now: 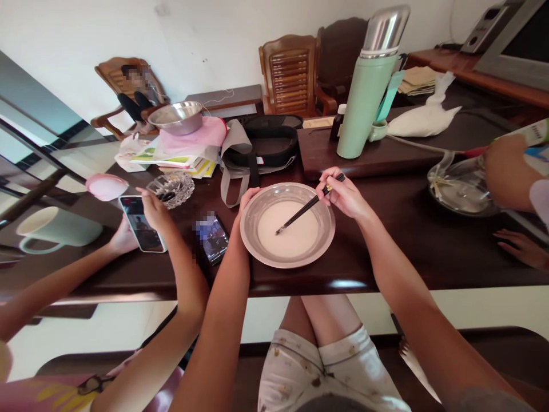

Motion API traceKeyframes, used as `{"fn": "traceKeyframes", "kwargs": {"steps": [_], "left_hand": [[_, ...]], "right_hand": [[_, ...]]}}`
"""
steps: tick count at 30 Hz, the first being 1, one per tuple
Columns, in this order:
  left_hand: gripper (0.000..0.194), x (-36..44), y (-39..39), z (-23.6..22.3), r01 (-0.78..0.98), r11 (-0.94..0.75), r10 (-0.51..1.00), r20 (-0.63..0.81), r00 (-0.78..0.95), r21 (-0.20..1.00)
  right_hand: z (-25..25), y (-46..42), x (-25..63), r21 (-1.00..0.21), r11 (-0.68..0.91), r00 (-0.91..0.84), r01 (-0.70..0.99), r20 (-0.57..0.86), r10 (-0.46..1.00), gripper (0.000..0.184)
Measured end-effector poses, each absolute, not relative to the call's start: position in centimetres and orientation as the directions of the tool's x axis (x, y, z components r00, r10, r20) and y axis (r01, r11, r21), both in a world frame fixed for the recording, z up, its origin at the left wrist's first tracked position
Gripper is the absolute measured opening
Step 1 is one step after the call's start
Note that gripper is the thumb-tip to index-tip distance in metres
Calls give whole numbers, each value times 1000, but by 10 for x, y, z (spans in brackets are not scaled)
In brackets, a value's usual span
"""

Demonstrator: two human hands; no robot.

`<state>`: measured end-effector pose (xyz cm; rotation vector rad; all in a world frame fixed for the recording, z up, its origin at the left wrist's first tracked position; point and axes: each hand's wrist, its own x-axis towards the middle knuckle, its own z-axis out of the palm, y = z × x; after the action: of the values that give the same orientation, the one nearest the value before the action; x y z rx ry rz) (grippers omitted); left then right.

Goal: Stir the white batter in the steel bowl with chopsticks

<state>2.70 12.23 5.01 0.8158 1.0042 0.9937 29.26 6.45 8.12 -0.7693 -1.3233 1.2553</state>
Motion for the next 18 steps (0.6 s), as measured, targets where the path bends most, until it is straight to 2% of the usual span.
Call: {"fn": "traceKeyframes", "kwargs": {"steps": [3,5,11,13,18], "left_hand": [[37,40,122,53,-310,424,904,-376,204,851],[39,40,120,60,-334,442,897,-396,197,833],[25,39,119,65,-362,464,886,-421,195,809],[23,39,119,64,-363,467,884,-424,194,806],[27,40,117,67,-366,460,888,-422,183,809]], "right_hand": [[78,71,300,-913,354,12,-205,359,933,48],[78,73,304,-890,404,85,-211,395,915,45],[78,67,293,-934,276,-110,-225,306,946,41],[78,67,292,-924,302,-80,-236,328,941,40],[81,71,302,-885,381,125,-267,360,925,45]]}}
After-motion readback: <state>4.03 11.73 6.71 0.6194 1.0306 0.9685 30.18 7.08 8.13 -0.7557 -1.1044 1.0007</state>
